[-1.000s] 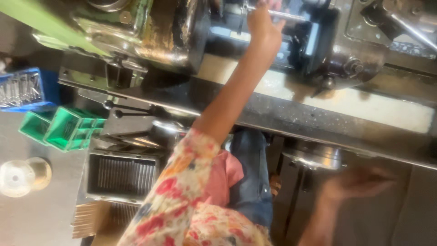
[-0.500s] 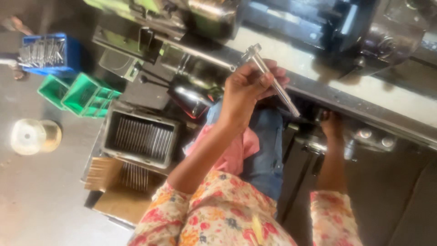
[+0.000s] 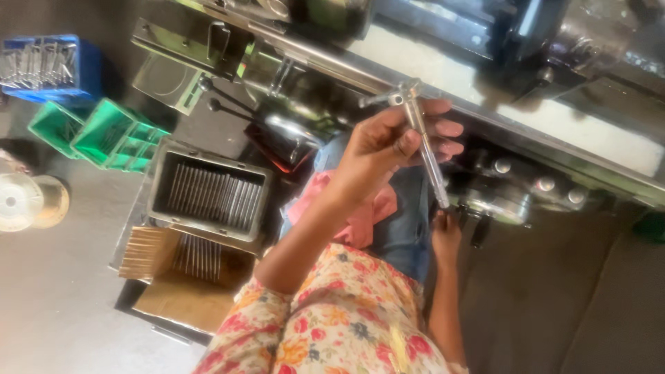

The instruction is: The person operates a metal forming machine by repeatedly picking small metal rods from a tray, inserting them into the machine, and using a wrench to tighten a component. The person then removes the processed rod and places it into a cardboard box. This cycle is repeated multiple times.

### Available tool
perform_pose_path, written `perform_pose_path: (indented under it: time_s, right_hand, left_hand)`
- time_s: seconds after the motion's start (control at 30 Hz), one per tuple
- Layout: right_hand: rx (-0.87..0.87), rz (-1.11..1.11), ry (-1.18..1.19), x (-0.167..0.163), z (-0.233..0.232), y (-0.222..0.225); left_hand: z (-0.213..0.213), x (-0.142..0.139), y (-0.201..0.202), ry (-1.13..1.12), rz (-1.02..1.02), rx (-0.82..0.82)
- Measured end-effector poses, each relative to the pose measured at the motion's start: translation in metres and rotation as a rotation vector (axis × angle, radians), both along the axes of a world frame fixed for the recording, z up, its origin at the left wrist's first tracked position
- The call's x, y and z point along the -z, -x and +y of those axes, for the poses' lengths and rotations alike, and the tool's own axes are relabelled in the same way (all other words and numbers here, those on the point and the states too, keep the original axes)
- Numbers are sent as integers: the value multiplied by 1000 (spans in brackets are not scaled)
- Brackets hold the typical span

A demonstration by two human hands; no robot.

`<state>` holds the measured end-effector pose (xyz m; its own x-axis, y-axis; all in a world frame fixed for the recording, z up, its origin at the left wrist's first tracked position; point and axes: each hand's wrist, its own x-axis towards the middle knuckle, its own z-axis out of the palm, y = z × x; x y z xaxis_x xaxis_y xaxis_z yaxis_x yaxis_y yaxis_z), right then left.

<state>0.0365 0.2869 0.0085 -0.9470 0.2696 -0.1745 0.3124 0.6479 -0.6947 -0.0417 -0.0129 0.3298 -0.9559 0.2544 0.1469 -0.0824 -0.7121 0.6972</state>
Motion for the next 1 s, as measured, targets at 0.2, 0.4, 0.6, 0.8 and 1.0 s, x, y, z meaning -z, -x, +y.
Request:
perform_pose_path:
  time_s: [0.2,0.4,0.6,0.8,1.0]
  right_hand:
    - [-60,83,-68,-7,14,13]
    - [65,76,233,-21,25,28]
    - [114,10,325,-14,23,22]
    - [-30,126,123,-9,19,9]
    - [-61,120,120,-24,14,10]
  left_hand:
    - [-1,9,-6,-7,-43,-60]
    - [0,20,-13,36,31,-179]
    - [2,25,-17,-38,19,-142]
    - [4,24,-20,0,-13,-153]
    - [-1,19,-28,-91,46,-42]
